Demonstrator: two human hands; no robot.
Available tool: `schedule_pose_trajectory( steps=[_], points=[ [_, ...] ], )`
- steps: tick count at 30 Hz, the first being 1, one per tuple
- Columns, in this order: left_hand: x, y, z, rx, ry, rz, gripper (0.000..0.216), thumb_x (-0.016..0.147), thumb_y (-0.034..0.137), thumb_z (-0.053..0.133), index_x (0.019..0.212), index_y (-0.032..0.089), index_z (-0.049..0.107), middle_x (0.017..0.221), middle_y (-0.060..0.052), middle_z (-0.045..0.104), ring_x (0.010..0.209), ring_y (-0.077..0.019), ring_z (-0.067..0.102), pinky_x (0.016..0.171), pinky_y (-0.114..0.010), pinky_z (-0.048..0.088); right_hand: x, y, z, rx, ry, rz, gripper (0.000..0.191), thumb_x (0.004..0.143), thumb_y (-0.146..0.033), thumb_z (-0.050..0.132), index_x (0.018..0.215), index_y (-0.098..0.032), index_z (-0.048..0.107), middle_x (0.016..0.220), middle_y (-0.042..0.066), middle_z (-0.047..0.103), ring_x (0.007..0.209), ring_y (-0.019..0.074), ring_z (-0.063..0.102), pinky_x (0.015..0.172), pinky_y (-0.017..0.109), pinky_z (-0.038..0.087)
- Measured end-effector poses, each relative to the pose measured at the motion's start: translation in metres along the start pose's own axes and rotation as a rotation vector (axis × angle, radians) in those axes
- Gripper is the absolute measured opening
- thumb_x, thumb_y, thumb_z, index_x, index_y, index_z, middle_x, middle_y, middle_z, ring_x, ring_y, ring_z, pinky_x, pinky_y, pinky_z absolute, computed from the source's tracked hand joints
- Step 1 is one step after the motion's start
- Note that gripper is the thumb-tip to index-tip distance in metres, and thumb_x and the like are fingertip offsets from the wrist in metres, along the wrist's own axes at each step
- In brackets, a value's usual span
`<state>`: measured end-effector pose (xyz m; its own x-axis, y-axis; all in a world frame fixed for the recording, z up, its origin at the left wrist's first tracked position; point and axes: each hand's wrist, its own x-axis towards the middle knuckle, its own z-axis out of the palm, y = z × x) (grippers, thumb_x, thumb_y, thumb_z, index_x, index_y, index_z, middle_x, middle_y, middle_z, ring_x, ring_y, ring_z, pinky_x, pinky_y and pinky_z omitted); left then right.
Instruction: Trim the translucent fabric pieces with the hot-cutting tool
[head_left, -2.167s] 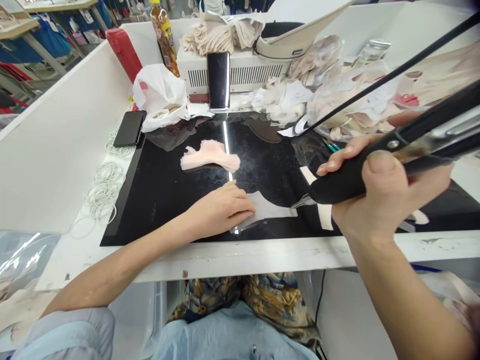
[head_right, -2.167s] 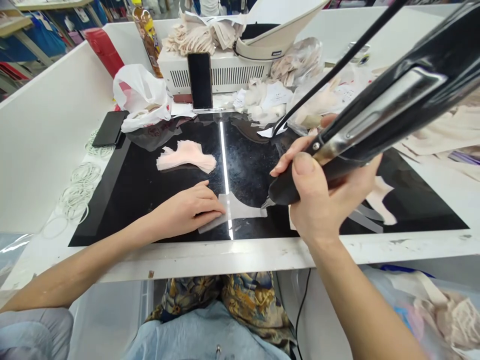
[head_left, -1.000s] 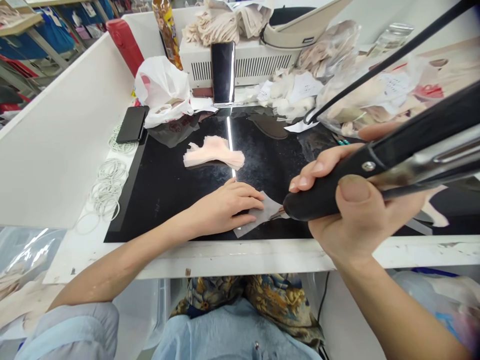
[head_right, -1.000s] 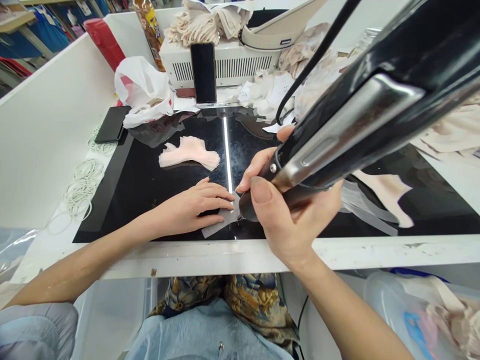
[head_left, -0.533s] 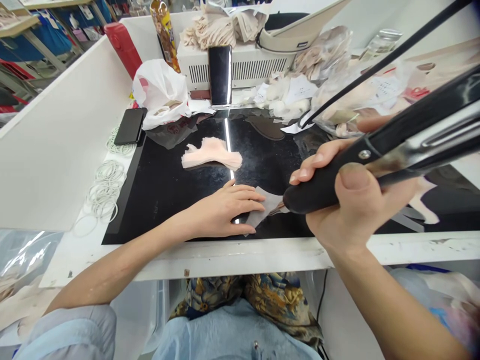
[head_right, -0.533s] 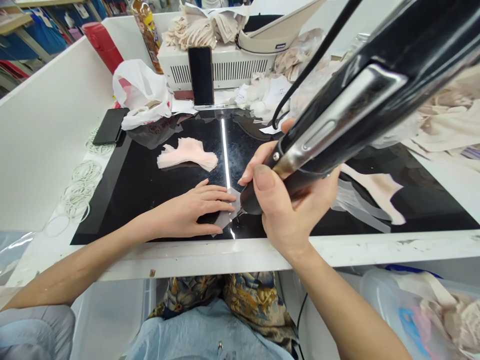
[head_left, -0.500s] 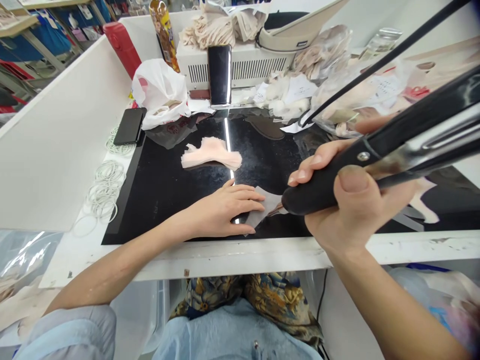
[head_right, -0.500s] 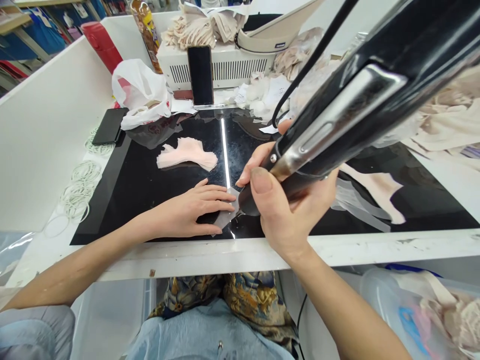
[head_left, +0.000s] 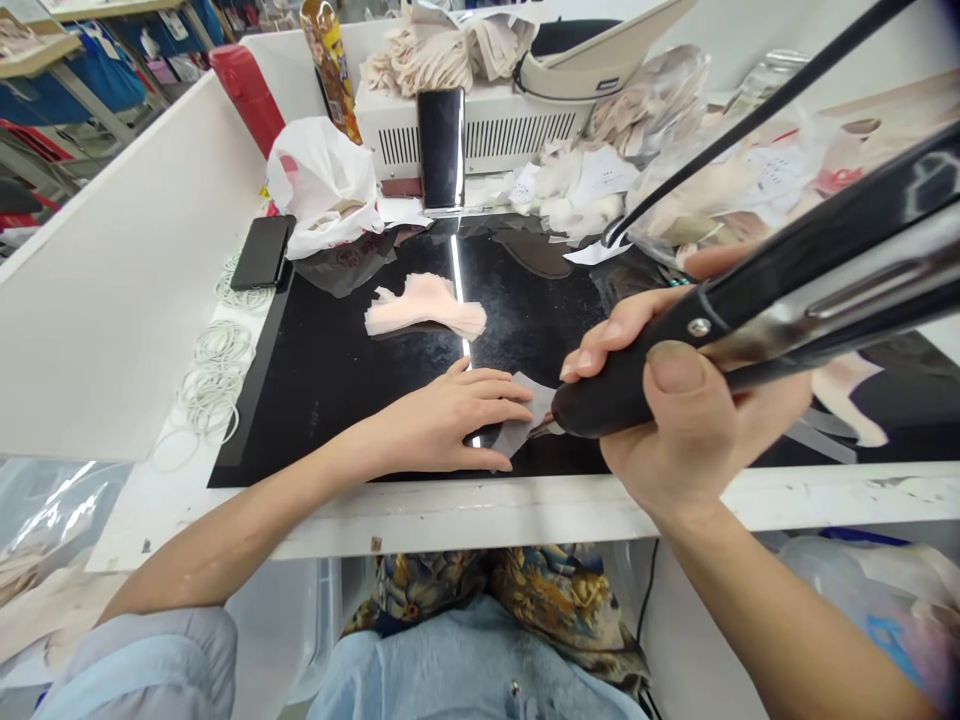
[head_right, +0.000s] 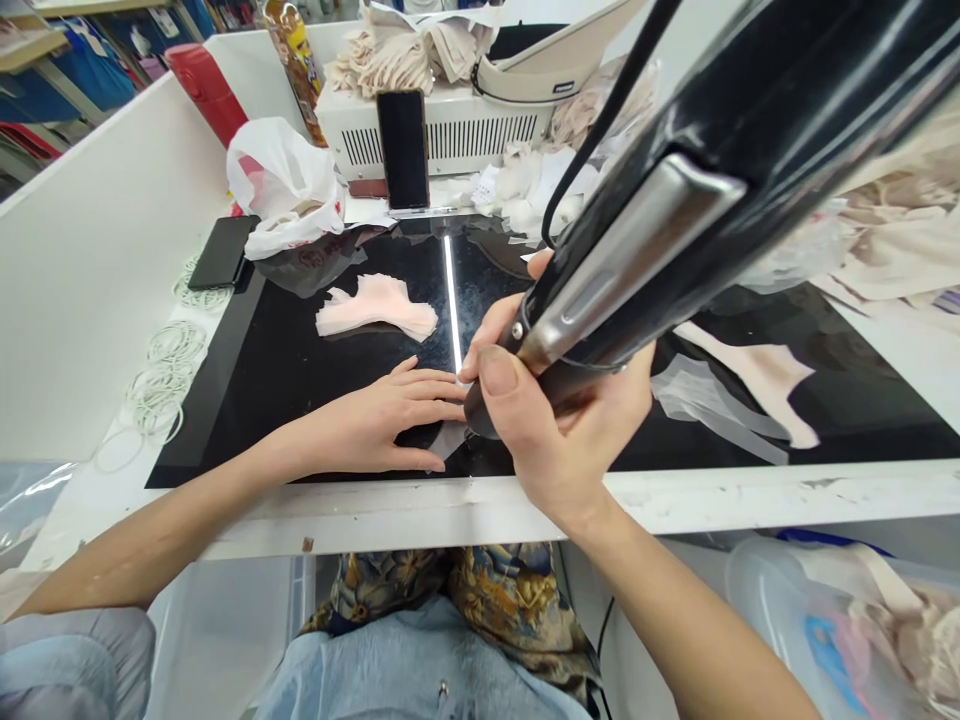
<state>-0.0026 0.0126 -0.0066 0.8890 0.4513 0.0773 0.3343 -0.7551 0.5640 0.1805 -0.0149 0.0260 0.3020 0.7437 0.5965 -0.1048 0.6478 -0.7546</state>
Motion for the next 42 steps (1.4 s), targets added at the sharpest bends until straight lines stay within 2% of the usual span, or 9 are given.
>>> schedule_pose_trajectory(
  steps=[8,12,16,20,26,30,36,39,42],
  points=[
    [-0.001,-0.001,0.001,-0.017,0.023,0.01,0.045,0.088,0.039,0.075,0.129,0.023,0.065,0.147,-0.013,0.058,0.144,-0.0322,0.045,0.122,-0.068,0.016,-0.007,-0.001,0.001,0.116,-0.043,0.035,0.043,0.069,-0.041,0.084,0.108,-0.034,0.068,0.072,-0.004,0.06,0.052,0.0142,0.057,0.048,0.033,0.049],
    [-0.002,-0.002,0.001,0.001,0.009,0.019,0.049,0.088,0.043,0.075,0.131,0.022,0.063,0.148,-0.014,0.056,0.145,-0.0333,0.043,0.121,-0.068,0.018,-0.009,-0.004,0.002,0.113,-0.021,0.038,0.038,0.072,-0.034,0.083,0.107,-0.03,0.069,0.074,-0.005,0.062,0.055,0.0138,0.059,0.048,0.033,0.051],
    [-0.001,-0.002,0.0,-0.018,0.009,0.029,0.052,0.086,0.044,0.076,0.133,0.024,0.063,0.148,-0.012,0.057,0.144,-0.0323,0.043,0.122,-0.065,0.018,-0.011,-0.007,0.001,0.183,-0.087,0.08,0.04,0.074,-0.033,0.082,0.111,-0.029,0.068,0.076,-0.005,0.066,0.055,0.0121,0.059,0.047,0.03,0.051],
    [0.0,-0.002,-0.001,-0.03,-0.01,0.011,0.055,0.085,0.041,0.078,0.135,0.027,0.062,0.149,-0.012,0.056,0.144,-0.0337,0.043,0.121,-0.067,0.019,-0.014,-0.006,0.005,0.229,-0.068,0.084,0.042,0.069,-0.036,0.086,0.107,-0.028,0.068,0.073,-0.006,0.065,0.052,0.0121,0.058,0.046,0.031,0.051],
    [-0.001,-0.004,0.001,-0.01,-0.012,0.03,0.058,0.085,0.043,0.077,0.138,0.026,0.06,0.152,-0.012,0.052,0.145,-0.035,0.041,0.12,-0.068,0.019,-0.018,-0.006,0.007,0.15,-0.081,0.052,0.039,0.074,-0.035,0.081,0.109,-0.029,0.065,0.073,-0.005,0.069,0.051,0.0144,0.059,0.054,0.038,0.054],
    [-0.003,-0.003,-0.003,0.019,-0.015,0.03,0.054,0.085,0.047,0.076,0.132,0.025,0.062,0.148,-0.012,0.056,0.142,-0.0323,0.044,0.121,-0.063,0.019,-0.012,-0.009,0.001,0.17,-0.103,0.112,0.043,0.071,-0.036,0.083,0.109,-0.029,0.065,0.073,-0.005,0.069,0.054,0.0137,0.061,0.05,0.034,0.053],
    [-0.003,0.0,-0.008,0.057,0.088,0.01,0.033,0.087,0.051,0.073,0.105,0.024,0.072,0.123,-0.008,0.068,0.122,-0.0255,0.058,0.124,-0.055,0.019,0.015,-0.007,-0.014,0.058,0.125,-0.04,0.042,0.062,-0.043,0.086,0.099,-0.031,0.07,0.067,-0.009,0.062,0.045,0.0092,0.052,0.037,0.026,0.046],
    [-0.001,0.0,-0.001,0.052,0.144,0.029,0.033,0.091,0.046,0.071,0.114,0.022,0.07,0.131,-0.012,0.065,0.127,-0.0269,0.056,0.122,-0.054,0.026,0.021,-0.002,-0.017,0.038,0.155,-0.055,0.04,0.064,-0.04,0.085,0.099,-0.031,0.07,0.068,-0.008,0.062,0.047,0.0094,0.053,0.039,0.026,0.048],
    [0.001,-0.001,0.007,0.085,0.12,0.048,0.041,0.094,0.046,0.066,0.128,0.021,0.065,0.14,-0.015,0.061,0.133,-0.0291,0.052,0.121,-0.057,0.027,0.02,0.003,-0.017,0.035,0.136,-0.1,0.042,0.064,-0.041,0.086,0.1,-0.032,0.069,0.068,-0.008,0.061,0.048,0.0095,0.053,0.04,0.026,0.048]
  ],
)
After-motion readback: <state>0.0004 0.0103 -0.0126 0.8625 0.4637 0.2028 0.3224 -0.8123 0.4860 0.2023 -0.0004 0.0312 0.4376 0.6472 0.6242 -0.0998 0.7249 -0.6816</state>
